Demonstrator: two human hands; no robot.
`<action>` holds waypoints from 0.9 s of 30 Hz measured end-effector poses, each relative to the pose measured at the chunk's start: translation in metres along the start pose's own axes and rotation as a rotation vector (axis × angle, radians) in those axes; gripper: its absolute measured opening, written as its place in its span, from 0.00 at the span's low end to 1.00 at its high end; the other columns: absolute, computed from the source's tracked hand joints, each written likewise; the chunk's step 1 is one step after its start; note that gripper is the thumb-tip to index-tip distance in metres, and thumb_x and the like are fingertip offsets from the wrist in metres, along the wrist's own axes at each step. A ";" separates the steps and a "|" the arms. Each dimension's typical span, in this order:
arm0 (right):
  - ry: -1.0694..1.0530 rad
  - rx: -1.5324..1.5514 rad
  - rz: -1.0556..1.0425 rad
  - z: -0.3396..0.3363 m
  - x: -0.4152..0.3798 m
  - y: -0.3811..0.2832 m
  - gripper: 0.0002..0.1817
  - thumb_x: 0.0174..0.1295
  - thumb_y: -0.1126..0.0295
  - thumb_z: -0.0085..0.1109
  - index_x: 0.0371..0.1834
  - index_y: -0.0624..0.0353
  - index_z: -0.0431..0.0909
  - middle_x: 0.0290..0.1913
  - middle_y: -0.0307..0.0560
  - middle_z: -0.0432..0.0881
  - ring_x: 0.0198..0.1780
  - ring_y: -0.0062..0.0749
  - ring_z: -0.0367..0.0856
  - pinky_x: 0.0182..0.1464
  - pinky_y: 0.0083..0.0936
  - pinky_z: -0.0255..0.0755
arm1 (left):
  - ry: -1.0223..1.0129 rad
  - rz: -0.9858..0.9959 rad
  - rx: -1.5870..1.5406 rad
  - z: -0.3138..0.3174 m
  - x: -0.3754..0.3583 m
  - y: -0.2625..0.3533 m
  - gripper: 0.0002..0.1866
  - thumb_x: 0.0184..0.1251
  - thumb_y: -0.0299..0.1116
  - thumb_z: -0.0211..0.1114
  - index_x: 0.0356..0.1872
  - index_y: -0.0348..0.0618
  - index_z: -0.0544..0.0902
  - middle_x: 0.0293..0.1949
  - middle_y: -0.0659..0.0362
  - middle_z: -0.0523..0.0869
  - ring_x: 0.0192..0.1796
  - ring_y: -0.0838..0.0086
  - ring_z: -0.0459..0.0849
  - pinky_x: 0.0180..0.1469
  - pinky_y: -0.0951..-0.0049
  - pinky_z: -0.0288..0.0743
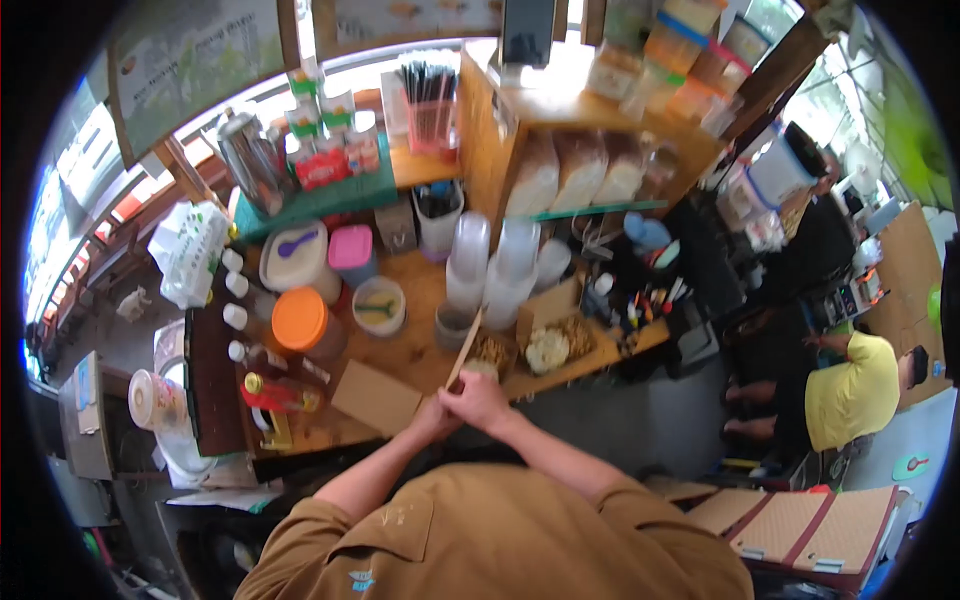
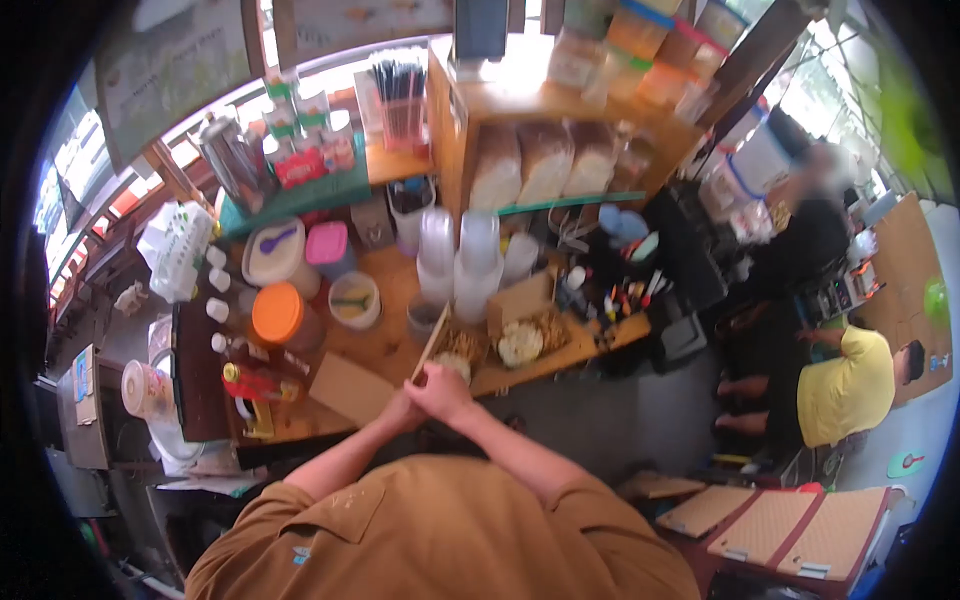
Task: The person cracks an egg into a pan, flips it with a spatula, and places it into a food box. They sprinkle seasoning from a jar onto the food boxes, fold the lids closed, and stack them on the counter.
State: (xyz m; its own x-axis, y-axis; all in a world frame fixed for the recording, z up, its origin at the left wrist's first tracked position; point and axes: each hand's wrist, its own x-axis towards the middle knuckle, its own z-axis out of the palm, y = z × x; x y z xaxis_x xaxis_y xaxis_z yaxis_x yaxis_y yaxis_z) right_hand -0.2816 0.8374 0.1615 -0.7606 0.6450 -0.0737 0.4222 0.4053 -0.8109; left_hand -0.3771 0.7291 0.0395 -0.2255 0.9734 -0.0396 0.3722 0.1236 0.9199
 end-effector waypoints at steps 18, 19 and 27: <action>-0.302 -0.352 0.432 -0.044 -0.044 0.098 0.18 0.65 0.61 0.60 0.44 0.68 0.83 0.34 0.56 0.88 0.29 0.43 0.88 0.37 0.34 0.82 | 0.344 -0.197 0.477 -0.056 0.020 0.141 0.35 0.58 0.48 0.72 0.64 0.39 0.75 0.36 0.43 0.88 0.37 0.47 0.88 0.42 0.50 0.81; -0.304 -0.348 0.435 -0.035 -0.047 0.108 0.18 0.65 0.61 0.60 0.44 0.68 0.83 0.34 0.56 0.88 0.29 0.43 0.88 0.37 0.34 0.82 | 0.281 -0.223 0.512 -0.056 0.028 0.142 0.34 0.59 0.43 0.69 0.65 0.39 0.74 0.34 0.42 0.88 0.36 0.46 0.88 0.41 0.49 0.81; -0.354 1.316 0.978 0.009 -0.058 0.159 0.15 0.69 0.64 0.51 0.52 0.62 0.73 0.46 0.56 0.84 0.46 0.50 0.85 0.51 0.55 0.81 | 0.069 -0.198 0.702 -0.041 0.044 0.150 0.38 0.57 0.28 0.60 0.73 0.38 0.65 0.28 0.38 0.86 0.31 0.42 0.86 0.39 0.46 0.80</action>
State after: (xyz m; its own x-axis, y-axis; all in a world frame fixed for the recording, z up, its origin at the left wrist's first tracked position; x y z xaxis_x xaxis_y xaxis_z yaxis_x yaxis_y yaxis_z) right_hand -0.1742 0.8590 0.0316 -0.6226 0.0674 -0.7797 0.2386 -0.9325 -0.2711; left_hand -0.3687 0.7828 0.1914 -0.3959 0.9085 -0.1339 0.8024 0.4131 0.4306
